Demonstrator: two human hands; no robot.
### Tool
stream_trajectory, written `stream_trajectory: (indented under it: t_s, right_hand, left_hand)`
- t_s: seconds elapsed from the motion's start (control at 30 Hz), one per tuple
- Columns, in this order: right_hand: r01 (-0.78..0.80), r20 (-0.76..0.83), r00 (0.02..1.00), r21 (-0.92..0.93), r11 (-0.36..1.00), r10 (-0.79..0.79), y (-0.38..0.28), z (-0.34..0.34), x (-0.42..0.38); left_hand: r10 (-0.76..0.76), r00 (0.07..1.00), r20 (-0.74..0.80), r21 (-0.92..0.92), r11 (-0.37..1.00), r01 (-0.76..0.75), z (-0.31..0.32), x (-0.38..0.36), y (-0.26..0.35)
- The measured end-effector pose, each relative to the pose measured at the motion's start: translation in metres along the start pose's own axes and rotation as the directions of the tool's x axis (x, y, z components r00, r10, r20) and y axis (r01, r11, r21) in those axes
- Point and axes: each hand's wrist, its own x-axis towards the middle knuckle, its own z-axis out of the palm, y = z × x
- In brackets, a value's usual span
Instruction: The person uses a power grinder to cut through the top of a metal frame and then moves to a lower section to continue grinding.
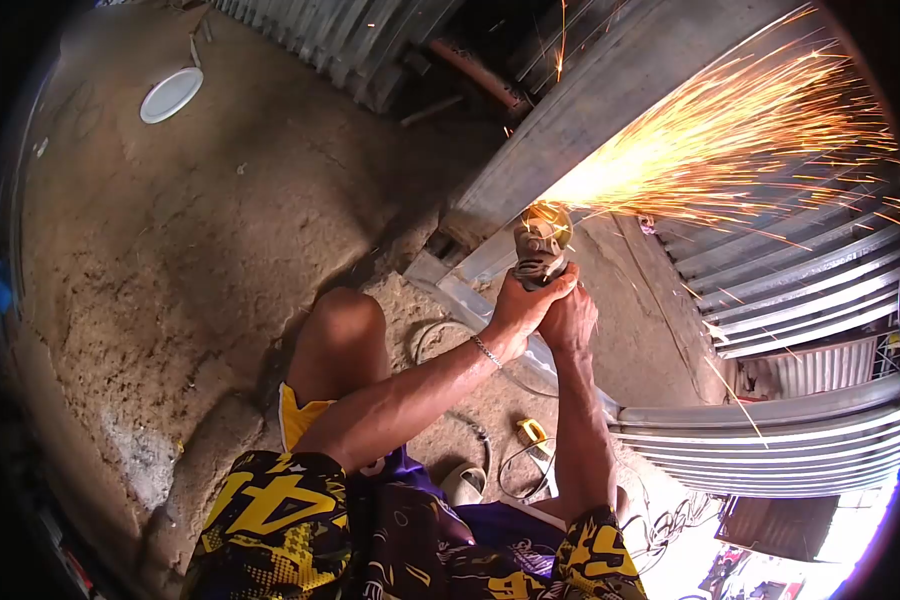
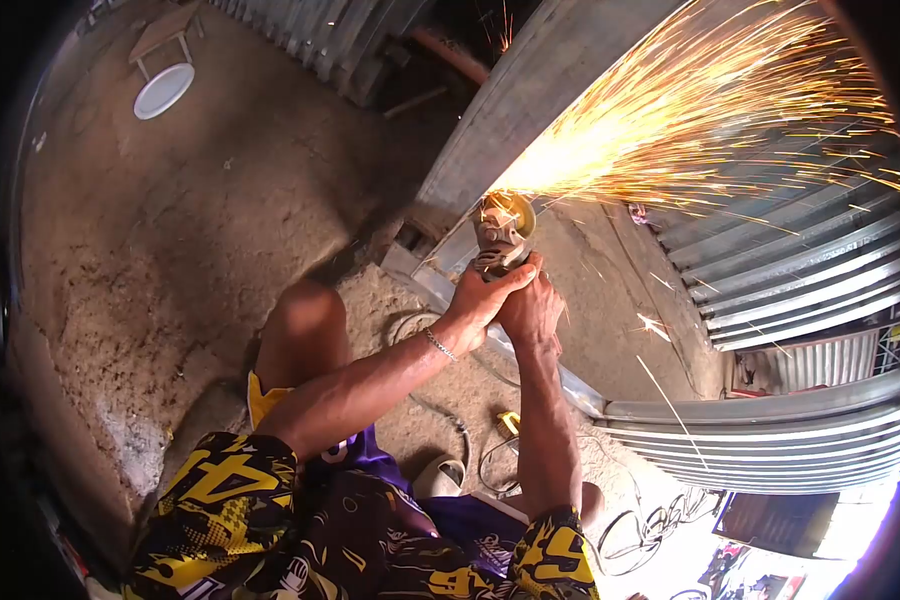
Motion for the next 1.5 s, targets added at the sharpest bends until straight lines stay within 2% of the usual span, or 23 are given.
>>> stream_trajectory:
  t_s: [0.1,0.17,0.2,0.3,0.4,0.43,0.53,0.83,0.93,1.1,1.27,1.37,1.5]
  right_hand:
    - [-0.016,0.002,1.0,0.01,1.0,0.016,-0.002,0.0,0.0]
    - [-0.056,0.023,0.998,0.019,0.998,0.056,-0.004,0.0,0.0]
    - [0.034,0.013,0.999,-0.005,0.999,-0.034,-0.007,-0.003,0.0]
    - [-0.043,0.036,0.998,0.004,0.999,0.043,-0.002,0.002,0.002]
    - [-0.019,-0.016,1.0,-0.001,1.0,0.019,0.002,0.0,-0.001]
    - [-0.053,0.034,0.998,0.006,0.999,0.053,0.001,-0.005,-0.001]
    - [-0.033,0.051,0.998,-0.034,0.999,0.035,0.008,-0.004,-0.002]
    - [-0.029,0.022,0.999,-0.005,1.0,0.029,0.005,-0.001,0.001]
    - [-0.02,0.04,0.999,-0.031,0.999,0.022,0.006,-0.002,0.001]
    - [-0.042,0.059,0.997,-0.021,0.999,0.043,0.0,-0.009,0.003]
    - [0.007,-0.034,0.999,0.014,1.0,-0.006,0.012,-0.002,0.0]
    - [-0.018,-0.032,0.999,0.017,1.0,0.018,0.014,-0.008,-0.007]
    - [0.001,-0.031,1.0,0.011,1.0,-0.001,0.018,-0.003,-0.006]
  left_hand:
    - [0.016,0.999,0.035,-0.021,1.0,-0.015,-0.003,0.003,-0.006]
    - [0.072,0.997,-0.003,0.017,0.997,-0.072,-0.004,0.007,-0.011]
    - [0.063,0.998,0.012,0.005,0.998,-0.063,-0.006,0.008,-0.01]
    - [0.015,1.0,0.001,0.007,1.0,-0.015,-0.007,0.007,-0.01]
    - [0.011,1.0,0.022,0.041,0.999,-0.012,-0.004,0.005,-0.01]
    - [0.001,0.999,0.04,0.041,0.999,-0.002,-0.002,0.006,-0.01]
    - [-0.011,1.0,0.022,0.019,1.0,0.011,0.002,0.004,-0.011]
    - [0.026,0.999,0.034,0.032,0.999,-0.027,-0.003,0.007,-0.011]
    - [0.091,0.994,0.066,0.05,0.994,-0.094,-0.001,0.007,-0.008]
    - [0.1,0.995,0.01,0.035,0.994,-0.1,0.006,-0.001,-0.001]
    - [0.122,0.987,0.108,0.032,0.992,-0.126,0.003,0.006,-0.008]
    - [0.069,0.993,0.093,0.06,0.995,-0.074,0.008,0.0,-0.009]
    - [0.098,0.992,0.079,0.052,0.993,-0.102,0.006,0.004,-0.015]
